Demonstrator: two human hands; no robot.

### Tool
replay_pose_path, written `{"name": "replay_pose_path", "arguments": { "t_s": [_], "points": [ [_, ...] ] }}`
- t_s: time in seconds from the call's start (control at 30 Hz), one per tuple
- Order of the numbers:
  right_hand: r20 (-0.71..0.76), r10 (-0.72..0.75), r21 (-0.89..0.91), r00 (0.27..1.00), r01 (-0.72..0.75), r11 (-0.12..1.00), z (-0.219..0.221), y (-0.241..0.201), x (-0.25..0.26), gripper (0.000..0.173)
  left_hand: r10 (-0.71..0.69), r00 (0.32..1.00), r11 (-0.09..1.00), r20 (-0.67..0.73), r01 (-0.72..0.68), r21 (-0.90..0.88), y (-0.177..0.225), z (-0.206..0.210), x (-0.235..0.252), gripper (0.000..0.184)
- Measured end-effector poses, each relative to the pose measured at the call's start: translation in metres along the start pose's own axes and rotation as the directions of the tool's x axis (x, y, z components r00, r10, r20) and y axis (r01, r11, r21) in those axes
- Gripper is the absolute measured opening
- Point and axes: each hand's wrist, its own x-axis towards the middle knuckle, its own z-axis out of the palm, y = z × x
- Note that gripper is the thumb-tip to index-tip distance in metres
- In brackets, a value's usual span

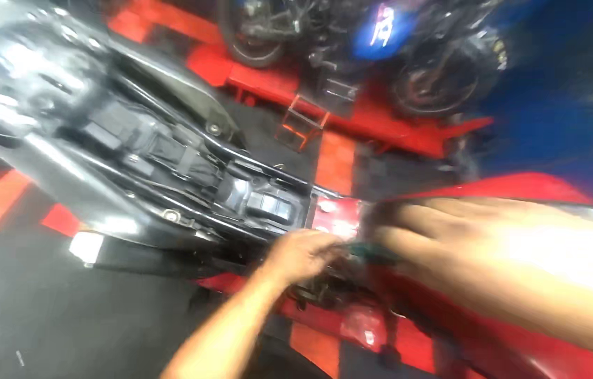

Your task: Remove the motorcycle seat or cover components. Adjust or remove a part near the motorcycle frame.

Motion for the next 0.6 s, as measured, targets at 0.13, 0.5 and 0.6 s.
{"name": "replay_pose_path", "arguments": {
  "t_s": [0.13, 0.5, 0.6],
  "points": [
    [-0.084, -0.214, 0.024, 0.973, 0.217, 0.976, 0.0, -0.004, 0.007, 0.029, -0.116, 0.992, 0.987, 0.051, 0.109, 0.122, 0.015, -0.024, -0.006, 0.013],
    [0.224, 0.145, 0.297, 0.964, -0.209, 0.932, -0.019, 0.006, 0.031, 0.019, -0.321, 0.891, 0.944, 0.322, 0.272, 0.186, 0.023, -0.048, 0.02, 0.022],
    [0.005, 0.068, 0.301, 0.998, -0.066, 0.951, -0.052, 0.01, 0.04, 0.033, -0.256, 0.928, 0.966, 0.27, 0.236, 0.103, 0.038, -0.075, 0.037, 0.021]
  ]
}}
